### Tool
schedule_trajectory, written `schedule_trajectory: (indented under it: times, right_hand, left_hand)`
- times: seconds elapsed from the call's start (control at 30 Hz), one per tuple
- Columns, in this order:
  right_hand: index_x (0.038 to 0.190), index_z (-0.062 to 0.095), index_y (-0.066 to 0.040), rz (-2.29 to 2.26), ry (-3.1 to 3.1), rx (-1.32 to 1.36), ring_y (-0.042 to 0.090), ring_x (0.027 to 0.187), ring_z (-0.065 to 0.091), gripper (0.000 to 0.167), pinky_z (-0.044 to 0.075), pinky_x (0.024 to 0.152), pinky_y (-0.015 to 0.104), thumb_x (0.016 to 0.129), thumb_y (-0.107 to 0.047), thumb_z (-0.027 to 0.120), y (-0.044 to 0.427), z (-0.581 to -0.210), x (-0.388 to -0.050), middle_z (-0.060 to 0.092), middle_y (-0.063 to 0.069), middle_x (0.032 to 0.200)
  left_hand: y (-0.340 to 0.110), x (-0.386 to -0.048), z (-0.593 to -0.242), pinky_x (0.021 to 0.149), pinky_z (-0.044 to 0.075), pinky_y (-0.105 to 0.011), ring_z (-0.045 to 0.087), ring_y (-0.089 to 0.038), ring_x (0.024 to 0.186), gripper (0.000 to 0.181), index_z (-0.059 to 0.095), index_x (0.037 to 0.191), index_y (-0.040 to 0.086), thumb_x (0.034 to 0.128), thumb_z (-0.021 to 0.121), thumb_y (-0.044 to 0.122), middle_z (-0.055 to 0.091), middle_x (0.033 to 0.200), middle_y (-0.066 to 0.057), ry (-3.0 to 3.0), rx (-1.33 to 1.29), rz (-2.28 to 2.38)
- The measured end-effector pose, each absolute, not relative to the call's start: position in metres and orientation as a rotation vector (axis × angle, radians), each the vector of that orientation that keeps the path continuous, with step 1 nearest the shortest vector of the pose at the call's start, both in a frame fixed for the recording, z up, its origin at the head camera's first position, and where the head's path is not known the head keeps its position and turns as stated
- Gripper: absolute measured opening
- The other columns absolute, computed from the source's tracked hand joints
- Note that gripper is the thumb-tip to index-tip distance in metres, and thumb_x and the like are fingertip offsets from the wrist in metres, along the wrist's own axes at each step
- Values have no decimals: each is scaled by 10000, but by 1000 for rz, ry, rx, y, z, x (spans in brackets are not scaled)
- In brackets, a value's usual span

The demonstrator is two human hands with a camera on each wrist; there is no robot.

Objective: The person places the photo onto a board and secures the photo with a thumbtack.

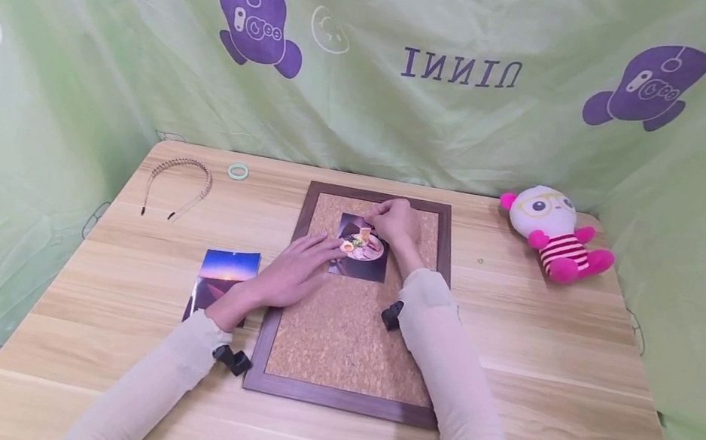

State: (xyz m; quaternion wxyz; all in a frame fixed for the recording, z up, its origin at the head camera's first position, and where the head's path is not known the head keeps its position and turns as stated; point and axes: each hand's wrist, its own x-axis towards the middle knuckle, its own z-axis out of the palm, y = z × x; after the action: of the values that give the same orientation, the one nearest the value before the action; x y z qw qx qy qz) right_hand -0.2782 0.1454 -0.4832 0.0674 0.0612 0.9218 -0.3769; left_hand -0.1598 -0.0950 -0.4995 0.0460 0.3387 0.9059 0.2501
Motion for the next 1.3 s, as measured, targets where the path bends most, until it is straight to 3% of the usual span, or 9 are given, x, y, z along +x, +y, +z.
schedule_trajectory:
  times: [0.27, 0.4, 0.6, 0.8, 1.07, 1.3]
  right_hand:
    - [937, 838, -69, -1223, 2750, 159, 99, 562, 630, 166, 474, 589, 272, 957, -233, 855, 144, -478, -271, 709, -25, 662]
    - [1018, 824, -31, -1303, 2717, 168, 79, 576, 624, 178, 465, 547, 210, 991, -206, 838, 142, -466, -260, 746, 26, 745]
    - [1163, 780, 15, -1417, 2627, 111, 85, 636, 689, 220, 522, 582, 187, 1027, -157, 793, 139, -456, -250, 815, 154, 936]
    - [1266, 765, 23, -1458, 2603, 49, 157, 734, 731, 298, 499, 654, 183, 1028, -154, 797, 145, -453, -241, 815, 220, 1033]
    - [1369, 708, 45, -1546, 2542, -33, 315, 913, 783, 385, 484, 664, 173, 1040, -142, 777, 159, -446, -224, 798, 263, 1107]
    - [1362, 718, 57, -1570, 2548, -93, 136, 843, 711, 384, 498, 694, 195, 1022, -107, 785, 174, -436, -201, 804, 237, 1056]
  left_hand:
    - [-96, -159, -499, 1393, 118, -558, 252, -435, 1674, 501, 535, 1640, 94, 1161, 527, 241, 416, 1756, -170, 2747, 1039, 804]
    - [-95, -161, -498, 1394, 106, -559, 229, -426, 1683, 514, 521, 1653, 103, 1162, 540, 255, 390, 1772, -161, 2728, 1027, 823]
    - [-98, -161, -499, 1386, 110, -593, 224, -405, 1688, 566, 499, 1663, 97, 1134, 612, 264, 362, 1790, -140, 2695, 977, 913]
    - [-102, -162, -501, 1375, 141, -625, 298, -448, 1651, 532, 572, 1590, 52, 1094, 688, 208, 436, 1730, -219, 2648, 1008, 1126]
    - [-109, -171, -516, 1338, 313, -552, 433, -371, 1585, 485, 620, 1543, 107, 1086, 725, 233, 530, 1648, -171, 2527, 927, 1441]
    - [-110, -153, -482, 1305, 382, -546, 524, -368, 1522, 434, 630, 1516, 8, 1095, 692, 95, 606, 1577, -174, 2539, 863, 1508]
